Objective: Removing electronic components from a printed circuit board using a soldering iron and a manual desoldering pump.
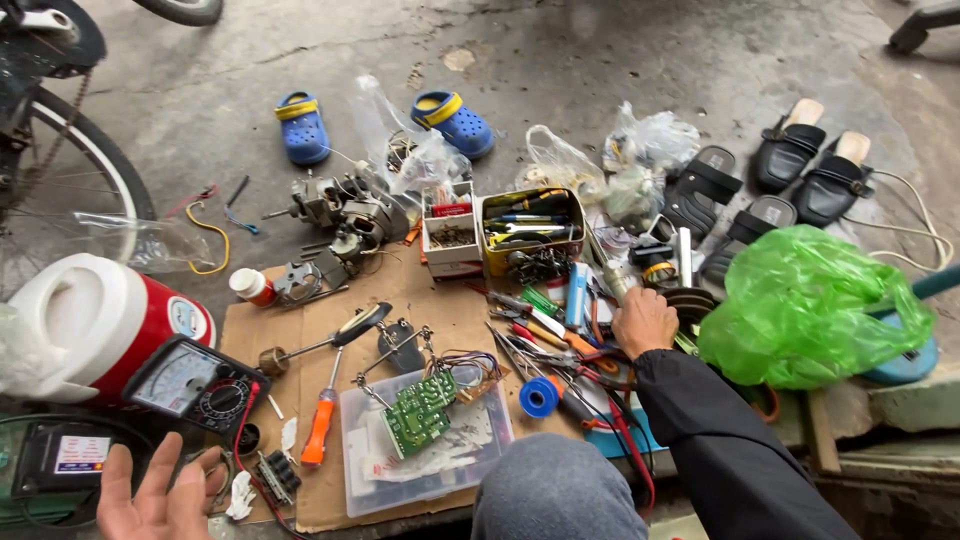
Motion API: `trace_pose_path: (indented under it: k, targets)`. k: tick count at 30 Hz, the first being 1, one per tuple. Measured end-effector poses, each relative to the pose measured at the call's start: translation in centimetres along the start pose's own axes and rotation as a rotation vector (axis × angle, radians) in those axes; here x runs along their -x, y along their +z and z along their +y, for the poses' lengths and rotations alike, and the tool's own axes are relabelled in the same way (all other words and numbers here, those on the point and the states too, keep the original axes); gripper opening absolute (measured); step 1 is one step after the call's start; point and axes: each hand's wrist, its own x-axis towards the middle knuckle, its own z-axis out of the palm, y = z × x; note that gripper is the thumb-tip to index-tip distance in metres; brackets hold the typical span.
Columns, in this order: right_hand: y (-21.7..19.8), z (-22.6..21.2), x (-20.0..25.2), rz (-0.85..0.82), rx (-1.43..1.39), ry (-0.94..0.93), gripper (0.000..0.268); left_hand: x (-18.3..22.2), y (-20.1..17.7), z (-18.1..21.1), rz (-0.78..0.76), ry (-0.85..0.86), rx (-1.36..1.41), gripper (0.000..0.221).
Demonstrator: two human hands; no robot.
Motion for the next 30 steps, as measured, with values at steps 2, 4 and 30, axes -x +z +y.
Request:
trace_pose_path:
  k: [2,4,30]
  targets:
    - [-1.2,-0.3,0.1,-0.006,0.029,-0.016,0.02,0.0,-0.8,-0.2,-0.018,-0.021,0.0,0.078]
    - [-3.2,-0.3,0.7,-0.024,-0.238,0.08,0.03,0.4,-0.7,-0.1,-0.043,-0.031,0.04,0.077]
    - [-25.1,-15.6,18.0,-0.56,-0.345,-0.558,0.034,3.7,11.6,15.5,-0.84,-0.688,0.342,0.084]
